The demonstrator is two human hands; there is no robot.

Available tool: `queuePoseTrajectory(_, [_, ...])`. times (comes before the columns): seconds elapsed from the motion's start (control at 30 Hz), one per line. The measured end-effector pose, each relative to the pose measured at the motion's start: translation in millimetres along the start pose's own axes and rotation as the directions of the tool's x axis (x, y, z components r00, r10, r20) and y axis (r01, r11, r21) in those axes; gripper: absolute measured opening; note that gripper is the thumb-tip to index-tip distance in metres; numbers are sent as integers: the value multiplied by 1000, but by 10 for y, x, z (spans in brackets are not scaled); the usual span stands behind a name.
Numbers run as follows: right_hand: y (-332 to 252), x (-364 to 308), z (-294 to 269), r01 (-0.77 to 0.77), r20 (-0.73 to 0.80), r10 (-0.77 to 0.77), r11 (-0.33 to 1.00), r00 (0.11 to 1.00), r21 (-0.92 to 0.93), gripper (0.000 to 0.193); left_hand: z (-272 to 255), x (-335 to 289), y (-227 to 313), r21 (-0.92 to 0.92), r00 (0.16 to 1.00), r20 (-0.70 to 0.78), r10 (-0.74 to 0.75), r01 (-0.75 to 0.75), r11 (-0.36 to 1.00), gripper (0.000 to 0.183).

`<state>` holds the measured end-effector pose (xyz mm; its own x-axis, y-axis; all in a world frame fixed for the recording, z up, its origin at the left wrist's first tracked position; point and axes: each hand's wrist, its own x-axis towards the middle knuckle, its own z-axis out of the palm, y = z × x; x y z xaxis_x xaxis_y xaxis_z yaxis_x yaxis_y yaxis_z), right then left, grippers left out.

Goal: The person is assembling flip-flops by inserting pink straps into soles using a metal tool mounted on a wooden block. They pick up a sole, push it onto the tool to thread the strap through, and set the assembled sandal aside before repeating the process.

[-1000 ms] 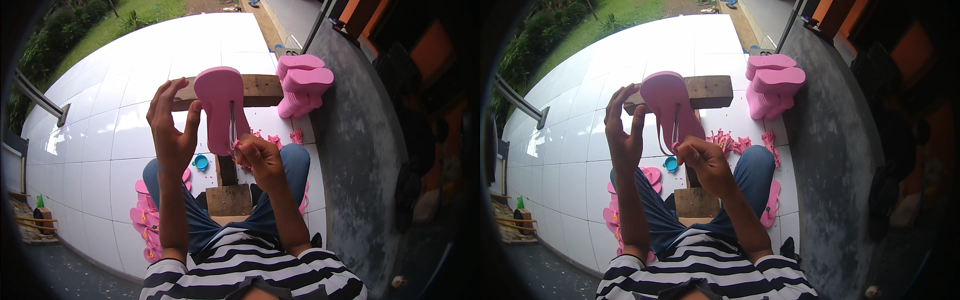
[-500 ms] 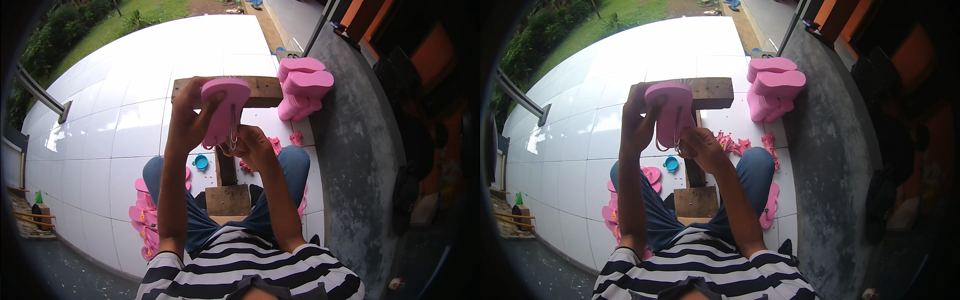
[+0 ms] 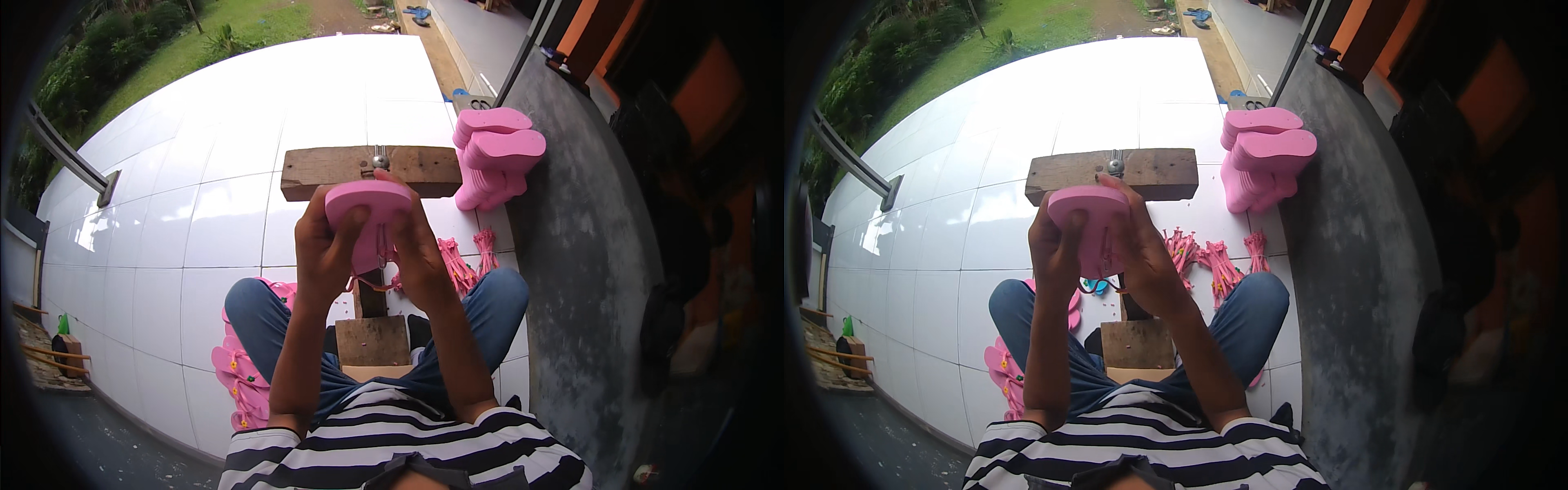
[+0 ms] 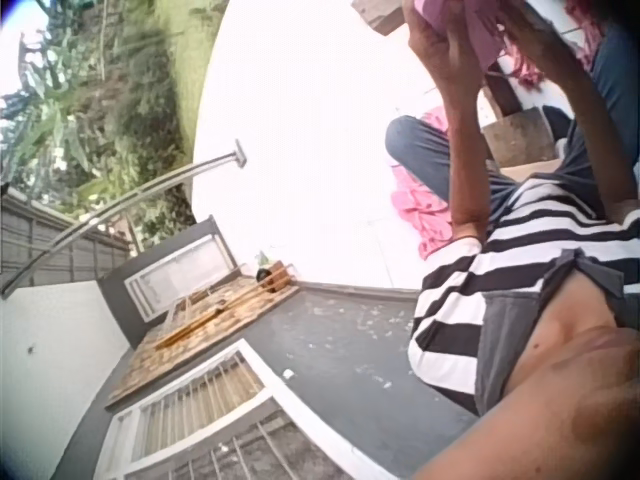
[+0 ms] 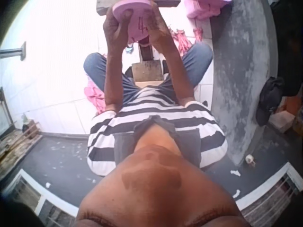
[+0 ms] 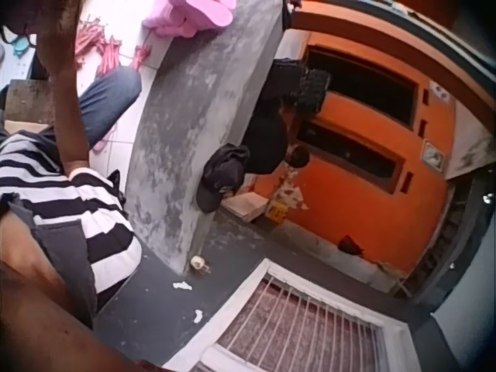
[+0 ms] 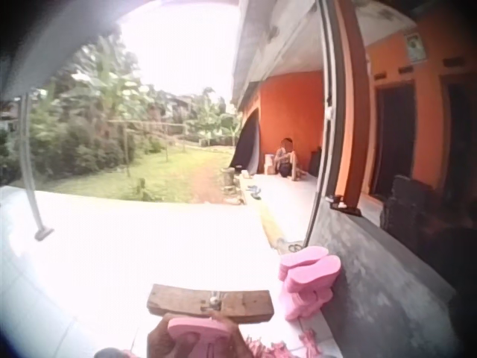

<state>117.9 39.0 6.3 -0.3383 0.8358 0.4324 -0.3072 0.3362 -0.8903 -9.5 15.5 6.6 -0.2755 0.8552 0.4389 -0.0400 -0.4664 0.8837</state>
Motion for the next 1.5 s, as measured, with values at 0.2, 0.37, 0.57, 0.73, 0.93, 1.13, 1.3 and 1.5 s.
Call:
queuePoseTrajectory(0.2, [16,-265,196,-76,-150,90,993,985,93,32,132,-250,73,8,989,-146,-7,8,1000,23])
queuePoseTrajectory(0.37, [-12,-314,191,-92,-173,96,995,980,31,31,229,-403,98,-81,966,-243,-94,76,994,21])
queuePoseTrajectory(0.57, [-140,-488,231,-152,-207,141,988,968,-37,34,184,-521,232,-66,963,-246,-112,98,993,24])
queuePoseTrajectory(0.73, [0,-468,116,-59,-73,51,992,996,-113,38,3,-527,93,98,991,-118,64,-53,994,26])
queuePoseTrajectory(0.93, [124,-484,161,-61,-192,39,992,981,-112,39,103,-509,107,54,988,-154,15,-7,999,22])
queuePoseTrajectory(1.13, [-275,-831,298,-72,-227,43,990,973,-119,29,259,-883,401,131,960,-268,79,-46,990,25])
queuePoseTrajectory(1.3, [-565,-1385,192,-98,-194,77,990,978,-100,38,220,-1215,590,51,990,-35,134,-132,990,25])
queuePoseTrajectory(1.5, [-326,-1637,80,-196,-108,165,875,980,-443,57,73,-1273,497,145,957,-27,-287,288,947,22])
